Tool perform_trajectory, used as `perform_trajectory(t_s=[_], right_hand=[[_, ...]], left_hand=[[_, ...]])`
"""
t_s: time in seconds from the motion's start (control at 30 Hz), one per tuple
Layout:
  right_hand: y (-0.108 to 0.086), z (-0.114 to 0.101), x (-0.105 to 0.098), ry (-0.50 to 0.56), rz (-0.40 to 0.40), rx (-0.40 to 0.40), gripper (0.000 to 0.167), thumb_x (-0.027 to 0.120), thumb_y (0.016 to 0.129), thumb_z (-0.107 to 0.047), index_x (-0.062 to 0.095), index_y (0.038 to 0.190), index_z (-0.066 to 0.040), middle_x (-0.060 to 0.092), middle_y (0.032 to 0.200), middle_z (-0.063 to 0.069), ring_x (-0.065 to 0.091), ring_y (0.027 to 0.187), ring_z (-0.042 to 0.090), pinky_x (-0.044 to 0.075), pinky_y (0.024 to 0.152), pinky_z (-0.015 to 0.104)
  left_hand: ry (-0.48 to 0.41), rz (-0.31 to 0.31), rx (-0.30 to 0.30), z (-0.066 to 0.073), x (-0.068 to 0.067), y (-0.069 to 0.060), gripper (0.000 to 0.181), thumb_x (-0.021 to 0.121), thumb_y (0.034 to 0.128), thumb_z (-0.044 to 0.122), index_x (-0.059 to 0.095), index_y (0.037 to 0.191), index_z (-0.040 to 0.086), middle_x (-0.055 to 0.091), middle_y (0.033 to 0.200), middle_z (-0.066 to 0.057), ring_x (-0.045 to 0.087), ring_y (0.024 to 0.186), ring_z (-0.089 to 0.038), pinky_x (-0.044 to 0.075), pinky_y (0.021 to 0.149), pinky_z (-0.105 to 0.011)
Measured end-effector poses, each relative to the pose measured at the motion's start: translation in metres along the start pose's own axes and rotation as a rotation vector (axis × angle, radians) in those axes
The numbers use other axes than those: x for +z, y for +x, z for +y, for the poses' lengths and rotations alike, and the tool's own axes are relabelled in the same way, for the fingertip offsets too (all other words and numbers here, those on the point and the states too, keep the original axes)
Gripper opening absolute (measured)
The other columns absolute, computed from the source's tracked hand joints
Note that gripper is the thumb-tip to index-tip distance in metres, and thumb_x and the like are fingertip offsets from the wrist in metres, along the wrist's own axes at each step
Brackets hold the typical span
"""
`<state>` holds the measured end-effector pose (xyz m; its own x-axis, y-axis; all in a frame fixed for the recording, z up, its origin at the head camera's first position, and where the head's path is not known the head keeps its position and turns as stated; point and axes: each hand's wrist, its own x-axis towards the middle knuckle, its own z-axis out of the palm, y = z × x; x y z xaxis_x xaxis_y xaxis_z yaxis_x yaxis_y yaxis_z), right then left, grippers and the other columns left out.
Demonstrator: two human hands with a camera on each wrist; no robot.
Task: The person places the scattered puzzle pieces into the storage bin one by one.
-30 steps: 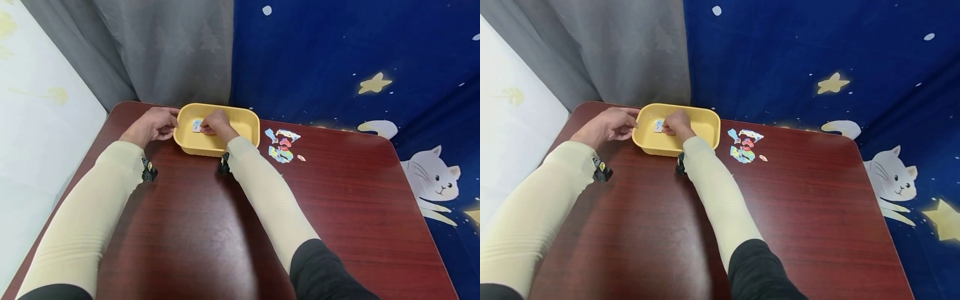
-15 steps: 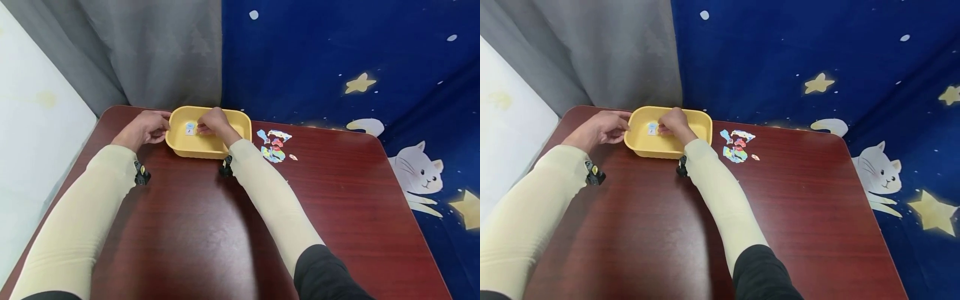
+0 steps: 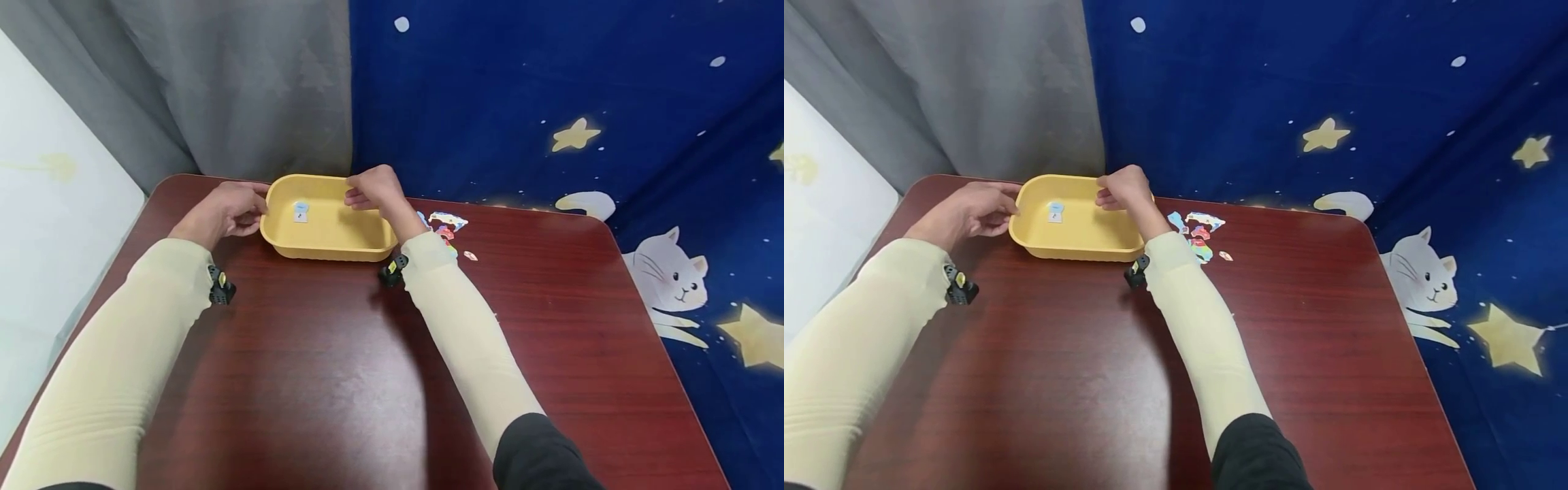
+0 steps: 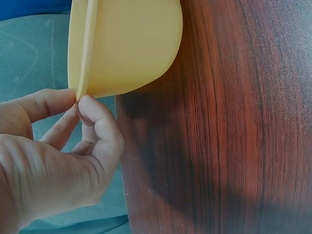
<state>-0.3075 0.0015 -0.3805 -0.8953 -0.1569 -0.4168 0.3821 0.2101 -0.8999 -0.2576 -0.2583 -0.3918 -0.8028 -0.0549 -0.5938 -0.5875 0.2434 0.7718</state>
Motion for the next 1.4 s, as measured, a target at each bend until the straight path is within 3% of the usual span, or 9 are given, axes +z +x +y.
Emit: perform_trajectory(t_s=[0.37,0.8,1.07,1.4], right_hand=[[-0.005,0.001,-0.03,0.096,0.022,0.035,0.027,0.069,0.091,-0.018,0.064,0.112,-0.001,0.073,0.093,0.017,0.073,0.076,0.024,0.059,0.07,0.034],[-0.01,0.013,-0.062,0.188,0.084,-0.01,0.037,0.068,0.091,-0.017,0.063,0.122,0.003,0.072,0.093,0.018,0.073,0.074,0.023,0.059,0.069,0.033],[-0.016,0.024,-0.08,0.175,0.127,-0.042,0.034,0.068,0.091,-0.016,0.064,0.12,0.002,0.071,0.094,0.021,0.073,0.075,0.025,0.059,0.069,0.034],[-0.031,0.037,-0.109,0.085,0.188,-0.036,0.03,0.066,0.091,-0.015,0.065,0.117,0.001,0.07,0.104,0.023,0.073,0.087,0.03,0.056,0.083,0.042]], left_hand=[[-0.007,-0.011,-0.005,-0.001,-0.002,0.001,0.059,0.054,0.0927,0.004,0.04,0.148,0.02,0.058,0.077,0.002,0.06,0.064,-0.011,0.055,0.063,-0.025],[-0.005,-0.017,-0.014,-0.001,-0.002,0.001,0.059,0.053,0.0932,0.005,0.039,0.149,0.019,0.058,0.077,0.002,0.06,0.064,-0.012,0.055,0.064,-0.026],[-0.006,-0.017,-0.004,-0.003,-0.002,0.001,0.059,0.053,0.0931,0.004,0.039,0.149,0.019,0.06,0.073,0.004,0.06,0.062,-0.01,0.055,0.062,-0.026],[-0.013,-0.013,-0.01,0.0,0.0,0.001,0.057,0.054,0.0937,0.006,0.041,0.148,0.019,0.059,0.077,0.002,0.06,0.063,-0.012,0.056,0.063,-0.026]])
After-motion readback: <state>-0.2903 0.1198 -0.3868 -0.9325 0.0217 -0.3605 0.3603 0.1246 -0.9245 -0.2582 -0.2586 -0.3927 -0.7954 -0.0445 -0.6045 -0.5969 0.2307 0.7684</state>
